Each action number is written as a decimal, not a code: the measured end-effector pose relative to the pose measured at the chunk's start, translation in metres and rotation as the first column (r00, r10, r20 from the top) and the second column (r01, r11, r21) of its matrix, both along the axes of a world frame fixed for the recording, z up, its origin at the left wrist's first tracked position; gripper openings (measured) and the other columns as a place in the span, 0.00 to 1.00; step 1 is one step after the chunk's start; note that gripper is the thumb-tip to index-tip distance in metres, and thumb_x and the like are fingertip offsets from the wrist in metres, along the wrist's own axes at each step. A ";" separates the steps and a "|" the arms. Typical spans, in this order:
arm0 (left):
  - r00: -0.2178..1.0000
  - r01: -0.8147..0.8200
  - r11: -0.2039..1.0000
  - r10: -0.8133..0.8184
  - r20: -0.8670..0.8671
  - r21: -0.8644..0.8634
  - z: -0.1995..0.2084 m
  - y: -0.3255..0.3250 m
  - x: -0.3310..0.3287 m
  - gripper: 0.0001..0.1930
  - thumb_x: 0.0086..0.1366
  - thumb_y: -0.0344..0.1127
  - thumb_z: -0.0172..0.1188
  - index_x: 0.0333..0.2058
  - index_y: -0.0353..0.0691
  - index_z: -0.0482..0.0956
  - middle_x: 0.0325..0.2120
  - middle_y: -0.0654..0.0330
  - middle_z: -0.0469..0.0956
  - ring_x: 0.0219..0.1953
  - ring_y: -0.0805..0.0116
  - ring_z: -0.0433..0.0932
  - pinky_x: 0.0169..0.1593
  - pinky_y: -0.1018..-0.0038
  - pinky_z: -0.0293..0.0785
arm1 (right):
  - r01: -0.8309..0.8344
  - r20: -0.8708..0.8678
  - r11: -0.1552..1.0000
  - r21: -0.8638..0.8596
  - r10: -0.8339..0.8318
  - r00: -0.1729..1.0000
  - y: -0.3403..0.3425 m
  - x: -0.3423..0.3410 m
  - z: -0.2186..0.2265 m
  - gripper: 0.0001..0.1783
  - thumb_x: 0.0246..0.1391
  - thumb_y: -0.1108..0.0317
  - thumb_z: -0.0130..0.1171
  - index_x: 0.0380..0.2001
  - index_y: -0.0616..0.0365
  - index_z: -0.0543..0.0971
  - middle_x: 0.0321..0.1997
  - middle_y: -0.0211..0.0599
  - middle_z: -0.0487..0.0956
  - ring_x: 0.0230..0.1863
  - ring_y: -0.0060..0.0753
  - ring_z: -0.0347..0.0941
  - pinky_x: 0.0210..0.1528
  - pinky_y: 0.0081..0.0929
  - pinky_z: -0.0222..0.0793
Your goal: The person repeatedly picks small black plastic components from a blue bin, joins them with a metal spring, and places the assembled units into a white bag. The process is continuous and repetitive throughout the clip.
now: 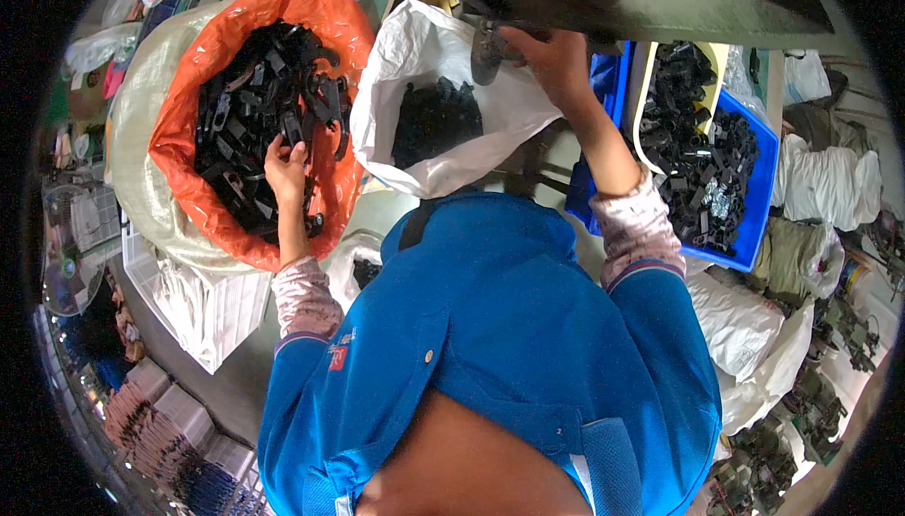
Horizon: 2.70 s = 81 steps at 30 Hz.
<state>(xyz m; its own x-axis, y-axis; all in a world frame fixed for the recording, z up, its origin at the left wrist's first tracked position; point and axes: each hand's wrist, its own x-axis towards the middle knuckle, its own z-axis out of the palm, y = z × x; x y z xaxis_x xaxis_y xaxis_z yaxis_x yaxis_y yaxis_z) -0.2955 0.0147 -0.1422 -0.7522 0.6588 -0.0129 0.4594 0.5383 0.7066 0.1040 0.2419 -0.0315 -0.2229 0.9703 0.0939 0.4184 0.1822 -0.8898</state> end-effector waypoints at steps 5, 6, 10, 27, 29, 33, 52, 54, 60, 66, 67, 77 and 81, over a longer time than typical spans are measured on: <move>0.935 -0.056 0.979 -0.018 0.355 0.198 0.008 -0.012 -0.001 0.26 0.61 0.27 0.64 0.57 0.27 0.69 0.34 0.58 0.76 0.32 0.72 0.78 0.37 0.77 0.75 | -0.094 0.475 0.840 0.535 -0.207 0.855 0.071 0.023 -0.102 0.12 0.50 0.72 0.66 0.37 0.66 0.81 0.31 0.42 0.82 0.32 0.29 0.79 0.33 0.32 0.75; 0.905 -0.090 0.964 -0.026 0.425 0.251 0.007 -0.016 -0.001 0.26 0.62 0.26 0.63 0.57 0.27 0.68 0.34 0.59 0.76 0.32 0.72 0.78 0.38 0.78 0.75 | 0.027 0.307 0.908 0.417 -0.169 0.937 0.078 0.025 -0.111 0.11 0.50 0.72 0.66 0.36 0.66 0.81 0.30 0.40 0.82 0.31 0.30 0.79 0.34 0.32 0.75; 0.663 -0.231 0.803 -0.283 0.693 0.549 0.015 -0.062 0.003 0.19 0.66 0.21 0.54 0.56 0.31 0.69 0.43 0.57 0.77 0.39 0.67 0.77 0.49 0.68 0.77 | -0.131 -0.486 0.925 -0.356 -0.063 0.872 -0.005 -0.003 0.012 0.10 0.53 0.71 0.66 0.37 0.65 0.82 0.30 0.37 0.82 0.30 0.28 0.78 0.34 0.28 0.75; -0.158 -0.026 0.787 -0.613 0.774 0.617 0.107 0.017 0.196 0.23 0.63 0.32 0.58 0.55 0.34 0.65 0.40 0.56 0.68 0.42 0.64 0.67 0.47 0.67 0.66 | -0.010 -0.538 1.000 0.016 0.017 0.843 -0.035 -0.042 0.009 0.10 0.51 0.68 0.66 0.31 0.66 0.81 0.27 0.44 0.81 0.30 0.35 0.80 0.31 0.31 0.75; -0.207 -0.009 0.821 -0.560 0.802 0.571 0.099 0.025 0.214 0.13 0.63 0.28 0.59 0.46 0.39 0.72 0.33 0.61 0.69 0.37 0.68 0.67 0.43 0.70 0.66 | 0.038 -0.250 0.941 0.336 0.051 0.967 -0.036 -0.039 -0.005 0.09 0.52 0.66 0.64 0.33 0.62 0.83 0.28 0.46 0.81 0.32 0.42 0.80 0.34 0.33 0.74; -0.154 0.067 0.854 -0.501 0.851 0.515 0.098 0.043 0.259 0.08 0.62 0.25 0.60 0.37 0.45 0.73 0.26 0.69 0.69 0.28 0.74 0.66 0.36 0.73 0.65 | -0.050 -0.114 0.932 0.360 0.097 0.989 -0.070 0.007 0.011 0.08 0.51 0.67 0.64 0.33 0.58 0.83 0.31 0.44 0.80 0.33 0.51 0.77 0.36 0.41 0.73; -0.043 0.649 0.631 -0.527 0.849 0.425 0.127 0.073 0.479 0.20 0.60 0.33 0.66 0.51 0.35 0.76 0.42 0.54 0.82 0.39 0.66 0.81 0.37 0.73 0.77 | 0.672 0.019 0.713 -0.200 -0.683 0.730 -0.203 0.305 -0.012 0.11 0.54 0.69 0.63 0.39 0.60 0.79 0.34 0.35 0.81 0.33 0.26 0.79 0.35 0.25 0.74; -0.065 0.634 0.649 -0.498 0.864 0.422 0.127 0.072 0.491 0.25 0.60 0.35 0.67 0.55 0.36 0.74 0.46 0.55 0.80 0.43 0.67 0.80 0.37 0.72 0.77 | 0.433 -0.503 0.765 -0.476 -0.641 0.580 -0.215 0.303 -0.010 0.10 0.56 0.72 0.61 0.41 0.62 0.79 0.34 0.34 0.81 0.34 0.24 0.78 0.34 0.21 0.73; -0.065 0.677 0.614 -0.499 0.864 0.405 0.107 0.069 0.492 0.22 0.57 0.31 0.69 0.50 0.35 0.77 0.46 0.56 0.78 0.41 0.70 0.79 0.38 0.74 0.79 | -0.020 -0.653 0.777 -0.629 -0.514 0.557 -0.235 0.274 0.012 0.11 0.60 0.70 0.58 0.43 0.64 0.79 0.34 0.34 0.82 0.35 0.25 0.79 0.36 0.21 0.74; -0.092 0.491 0.748 -0.464 0.881 0.446 0.126 0.069 0.490 0.16 0.60 0.24 0.63 0.47 0.33 0.77 0.38 0.58 0.78 0.37 0.68 0.78 0.33 0.68 0.83 | 0.503 0.363 0.769 0.394 -0.633 0.684 -0.172 0.340 -0.028 0.08 0.49 0.70 0.65 0.35 0.57 0.84 0.30 0.42 0.80 0.33 0.42 0.78 0.36 0.32 0.72; -0.100 0.500 0.744 -0.458 0.883 0.443 0.127 0.071 0.488 0.16 0.60 0.24 0.63 0.47 0.34 0.77 0.39 0.57 0.78 0.38 0.67 0.79 0.34 0.67 0.84 | 0.473 0.461 0.795 0.380 -0.606 0.648 -0.161 0.342 -0.029 0.08 0.49 0.70 0.65 0.34 0.57 0.84 0.29 0.41 0.79 0.32 0.43 0.77 0.35 0.32 0.72; -0.128 0.503 0.724 -0.477 0.869 0.472 0.115 0.073 0.494 0.13 0.62 0.27 0.63 0.45 0.35 0.76 0.39 0.57 0.78 0.39 0.67 0.79 0.39 0.65 0.84 | 0.329 -0.288 0.874 -0.358 -0.439 0.851 -0.179 0.310 0.001 0.10 0.57 0.67 0.64 0.36 0.64 0.81 0.30 0.31 0.82 0.31 0.18 0.76 0.33 0.18 0.72; 0.051 0.573 0.666 -0.611 0.790 0.478 0.120 0.068 0.503 0.13 0.58 0.29 0.68 0.42 0.38 0.79 0.35 0.65 0.78 0.33 0.76 0.77 0.32 0.77 0.79 | 0.186 -0.496 0.882 -0.433 -0.405 0.768 -0.189 0.283 0.013 0.10 0.58 0.67 0.63 0.36 0.64 0.81 0.32 0.33 0.82 0.32 0.21 0.77 0.36 0.19 0.74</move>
<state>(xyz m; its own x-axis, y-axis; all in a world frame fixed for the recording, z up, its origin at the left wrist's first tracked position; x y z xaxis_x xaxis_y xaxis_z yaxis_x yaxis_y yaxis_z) 0.2076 0.0832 -0.0225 0.3501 0.8925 -0.2845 -0.2457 0.3805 0.8915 0.3874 0.0532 -0.0183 0.0666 0.9688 -0.2387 -0.1904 -0.2225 -0.9562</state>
